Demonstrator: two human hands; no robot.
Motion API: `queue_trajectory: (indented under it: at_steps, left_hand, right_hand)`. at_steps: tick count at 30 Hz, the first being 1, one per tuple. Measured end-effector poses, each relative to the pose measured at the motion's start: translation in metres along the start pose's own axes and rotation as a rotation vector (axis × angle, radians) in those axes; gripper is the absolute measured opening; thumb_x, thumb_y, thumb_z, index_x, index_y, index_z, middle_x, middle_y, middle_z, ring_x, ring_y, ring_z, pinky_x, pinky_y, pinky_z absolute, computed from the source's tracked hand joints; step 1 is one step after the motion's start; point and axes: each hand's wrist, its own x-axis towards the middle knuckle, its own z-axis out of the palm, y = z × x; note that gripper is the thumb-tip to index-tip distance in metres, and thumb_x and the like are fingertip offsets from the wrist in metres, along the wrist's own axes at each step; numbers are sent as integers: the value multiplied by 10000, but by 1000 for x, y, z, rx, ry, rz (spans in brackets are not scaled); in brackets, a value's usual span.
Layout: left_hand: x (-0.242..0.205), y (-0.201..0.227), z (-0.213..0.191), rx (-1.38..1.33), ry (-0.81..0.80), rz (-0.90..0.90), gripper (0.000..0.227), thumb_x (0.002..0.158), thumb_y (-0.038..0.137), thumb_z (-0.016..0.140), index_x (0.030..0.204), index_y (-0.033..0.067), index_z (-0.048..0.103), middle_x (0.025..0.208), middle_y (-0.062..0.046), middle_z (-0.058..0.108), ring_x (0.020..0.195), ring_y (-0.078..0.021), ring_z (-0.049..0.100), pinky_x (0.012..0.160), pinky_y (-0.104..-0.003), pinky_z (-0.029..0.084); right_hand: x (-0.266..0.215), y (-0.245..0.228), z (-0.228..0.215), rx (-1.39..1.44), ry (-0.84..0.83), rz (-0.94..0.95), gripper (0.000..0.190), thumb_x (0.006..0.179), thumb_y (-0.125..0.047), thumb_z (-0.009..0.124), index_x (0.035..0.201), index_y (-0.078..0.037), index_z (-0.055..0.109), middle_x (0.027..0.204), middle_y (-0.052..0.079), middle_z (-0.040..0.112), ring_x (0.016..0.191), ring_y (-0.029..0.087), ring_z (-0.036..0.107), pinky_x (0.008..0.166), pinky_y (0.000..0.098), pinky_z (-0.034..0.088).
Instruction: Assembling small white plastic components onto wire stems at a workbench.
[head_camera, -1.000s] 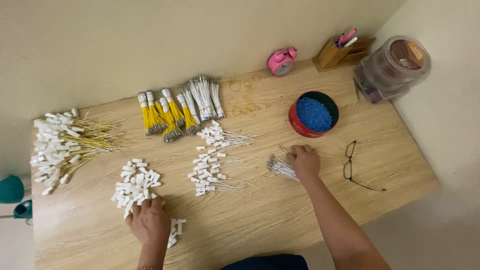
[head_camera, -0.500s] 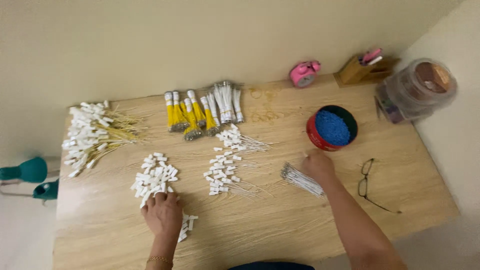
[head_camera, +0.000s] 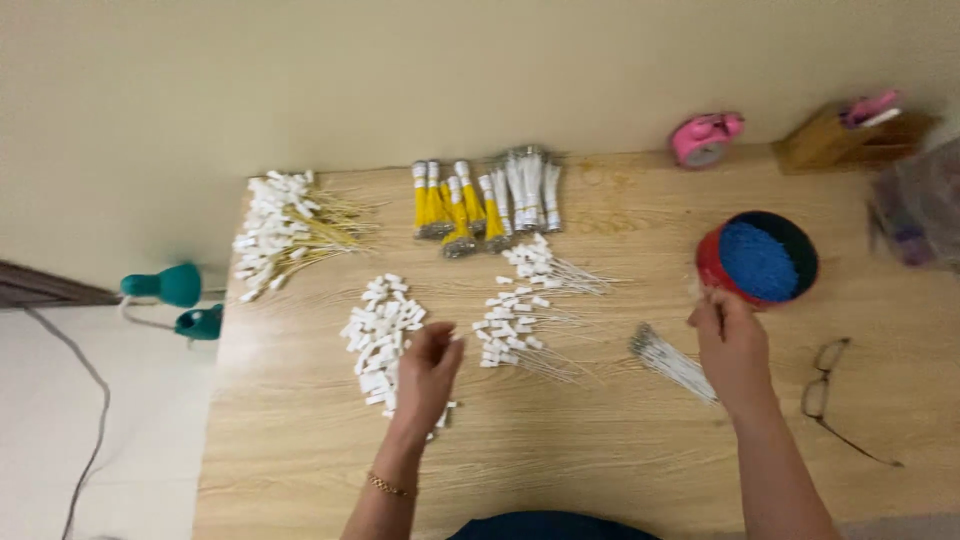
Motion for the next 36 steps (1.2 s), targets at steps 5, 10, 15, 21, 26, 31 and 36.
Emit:
queue_trajectory:
  at_steps: [5, 10, 15, 21, 26, 31, 36]
  left_hand:
    - [-9, 5, 30, -634, -199, -138, 336, 992, 105, 661, 1322, 44, 669, 1045, -113, 714, 901, -176, 695, 833, -312, 608]
    - [-35, 48, 30, -1023, -336, -294, 341, 987, 61, 598, 1324, 31, 639, 1085, -75, 733, 903, -175, 710, 830, -321, 614]
    - [-39, 34, 29, -1126, -330, -295, 323, 991, 88, 614, 1307, 22, 637, 1009, -68, 740, 861, -180, 715, 799, -324, 606]
    - [-46, 43, 26, -1139, -267, -298, 256, 957, 145, 669, 1199, 64, 650, 914, -35, 701, 814, -184, 726, 733, -330, 602]
    - [-57, 50, 29, -931, -261, -173, 206, 958, 126, 677, 1151, 54, 675, 897, -43, 705, 775, -160, 720, 683, -310, 596]
    - [-60, 52, 27, -789, -221, -85, 153, 967, 110, 667, 1093, 30, 701, 863, -44, 701, 719, -140, 701, 619, -290, 592]
    - [-63, 60, 26, -759, -232, -71, 111, 974, 113, 676, 1027, 16, 687, 783, -49, 686, 669, -127, 666, 596, -273, 566]
  right_hand:
    - [-42, -62, 54, 243, -290, 142, 182, 948, -187, 696, 1049, -36, 695, 854, 31, 685, 763, 99, 615, 684, 274, 526]
    - [-63, -114, 75, 387, -502, 170, 163, 923, -167, 725, 1036, -48, 733, 795, -26, 648, 691, 46, 551, 608, 228, 475]
    - [-65, -131, 75, 539, -546, 110, 182, 921, -137, 720, 1072, -38, 742, 819, -30, 667, 699, 29, 569, 597, 202, 472]
    - [-72, -162, 60, 371, -525, 58, 184, 937, -175, 704, 1067, -52, 746, 830, -2, 690, 685, 56, 589, 601, 240, 505]
    - [-71, -151, 67, 420, -528, 86, 191, 944, -183, 698, 1077, -49, 731, 872, 3, 717, 761, 49, 626, 677, 240, 538]
    - [-74, -157, 64, 347, -543, 79, 186, 932, -186, 702, 1058, -52, 726, 878, -8, 738, 784, 48, 664, 698, 236, 561]
    - [-77, -160, 59, 401, -548, 57, 180, 932, -164, 708, 1057, -38, 737, 874, 4, 736, 793, 60, 653, 701, 247, 553]
